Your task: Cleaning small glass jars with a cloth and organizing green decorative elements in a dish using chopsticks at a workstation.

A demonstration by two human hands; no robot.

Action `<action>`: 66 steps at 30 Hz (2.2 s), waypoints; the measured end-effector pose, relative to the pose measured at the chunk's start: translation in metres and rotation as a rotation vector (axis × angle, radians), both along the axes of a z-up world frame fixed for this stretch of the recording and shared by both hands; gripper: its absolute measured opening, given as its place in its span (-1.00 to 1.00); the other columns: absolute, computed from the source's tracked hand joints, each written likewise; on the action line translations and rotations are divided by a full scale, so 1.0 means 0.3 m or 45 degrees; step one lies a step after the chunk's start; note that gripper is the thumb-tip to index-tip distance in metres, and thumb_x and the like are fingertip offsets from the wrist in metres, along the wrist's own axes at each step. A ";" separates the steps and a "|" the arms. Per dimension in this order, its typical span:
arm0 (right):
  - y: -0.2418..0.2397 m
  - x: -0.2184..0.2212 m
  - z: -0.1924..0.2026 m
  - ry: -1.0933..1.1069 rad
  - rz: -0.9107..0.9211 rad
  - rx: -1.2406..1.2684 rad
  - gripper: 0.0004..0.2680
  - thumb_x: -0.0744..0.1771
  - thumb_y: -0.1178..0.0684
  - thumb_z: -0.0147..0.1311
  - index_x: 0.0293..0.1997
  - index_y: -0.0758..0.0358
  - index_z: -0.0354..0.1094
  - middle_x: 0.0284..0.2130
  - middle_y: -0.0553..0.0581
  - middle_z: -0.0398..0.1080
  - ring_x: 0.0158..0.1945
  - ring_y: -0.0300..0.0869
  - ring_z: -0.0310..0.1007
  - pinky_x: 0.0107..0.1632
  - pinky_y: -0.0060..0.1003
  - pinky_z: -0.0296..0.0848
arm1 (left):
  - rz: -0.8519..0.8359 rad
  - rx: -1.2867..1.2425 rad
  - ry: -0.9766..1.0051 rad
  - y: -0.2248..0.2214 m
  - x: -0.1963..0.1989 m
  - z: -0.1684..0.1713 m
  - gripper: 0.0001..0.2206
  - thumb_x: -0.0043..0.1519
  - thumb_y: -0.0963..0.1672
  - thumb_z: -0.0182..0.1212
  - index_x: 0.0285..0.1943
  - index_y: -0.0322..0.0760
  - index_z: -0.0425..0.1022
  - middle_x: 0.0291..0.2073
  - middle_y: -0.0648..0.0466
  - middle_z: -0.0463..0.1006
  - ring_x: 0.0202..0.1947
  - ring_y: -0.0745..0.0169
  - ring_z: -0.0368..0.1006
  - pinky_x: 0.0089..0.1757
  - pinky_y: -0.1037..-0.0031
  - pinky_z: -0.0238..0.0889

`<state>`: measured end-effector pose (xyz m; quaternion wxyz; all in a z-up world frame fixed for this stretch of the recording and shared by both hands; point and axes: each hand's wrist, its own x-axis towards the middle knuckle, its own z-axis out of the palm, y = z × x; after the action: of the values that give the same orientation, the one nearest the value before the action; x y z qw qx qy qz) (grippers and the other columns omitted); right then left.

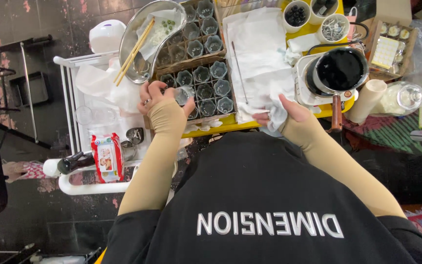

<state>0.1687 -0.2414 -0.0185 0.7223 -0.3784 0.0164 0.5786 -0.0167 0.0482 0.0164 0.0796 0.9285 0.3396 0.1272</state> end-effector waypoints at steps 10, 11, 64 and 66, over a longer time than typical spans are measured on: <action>-0.014 -0.050 0.072 -0.032 -0.070 0.091 -0.60 0.47 -0.05 -0.08 0.43 0.48 0.12 0.36 0.38 0.20 0.25 0.04 0.34 0.12 -0.21 0.33 | 0.129 0.075 0.333 0.048 0.081 -0.186 -0.42 -0.15 0.18 0.50 -0.18 -0.29 0.61 0.07 -0.01 0.30 0.25 -0.10 0.03 0.05 0.03 -0.06; -0.011 -0.053 0.087 -0.082 -0.070 0.052 -0.62 0.45 -0.01 -0.05 0.40 0.42 0.15 0.31 0.36 0.23 0.19 0.02 0.37 0.08 -0.22 0.34 | 0.115 0.071 0.326 0.052 0.080 -0.191 -0.40 -0.11 0.20 0.50 -0.14 -0.30 0.60 0.05 -0.03 0.30 0.21 -0.10 0.05 0.04 0.02 -0.05; 0.105 -0.092 0.235 -2.098 -0.153 -0.187 -0.79 0.47 0.12 -0.09 0.25 0.29 0.28 -0.07 0.29 0.45 -0.01 0.10 0.52 0.23 -0.13 0.43 | -0.417 -2.033 -0.508 -0.275 0.197 0.073 -0.62 0.15 -0.14 0.40 0.08 -0.47 0.44 -0.17 0.09 0.57 -0.21 0.42 0.48 -0.14 0.54 0.39; 0.077 -0.077 0.129 -1.678 -0.042 -0.579 -0.83 0.53 0.06 -0.10 -0.09 0.31 0.36 -0.44 0.28 0.39 -0.37 0.03 0.38 -0.21 -0.23 0.41 | -0.501 -1.762 -0.405 -0.276 0.195 0.113 -0.60 0.13 -0.12 0.46 0.06 -0.47 0.45 -0.20 0.05 0.59 -0.22 0.43 0.45 -0.14 0.50 0.39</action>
<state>0.1456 -0.2182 0.0201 0.4931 -0.7923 -0.2989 0.1994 0.0417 -0.0347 0.0501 0.7170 0.6800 0.1536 0.0001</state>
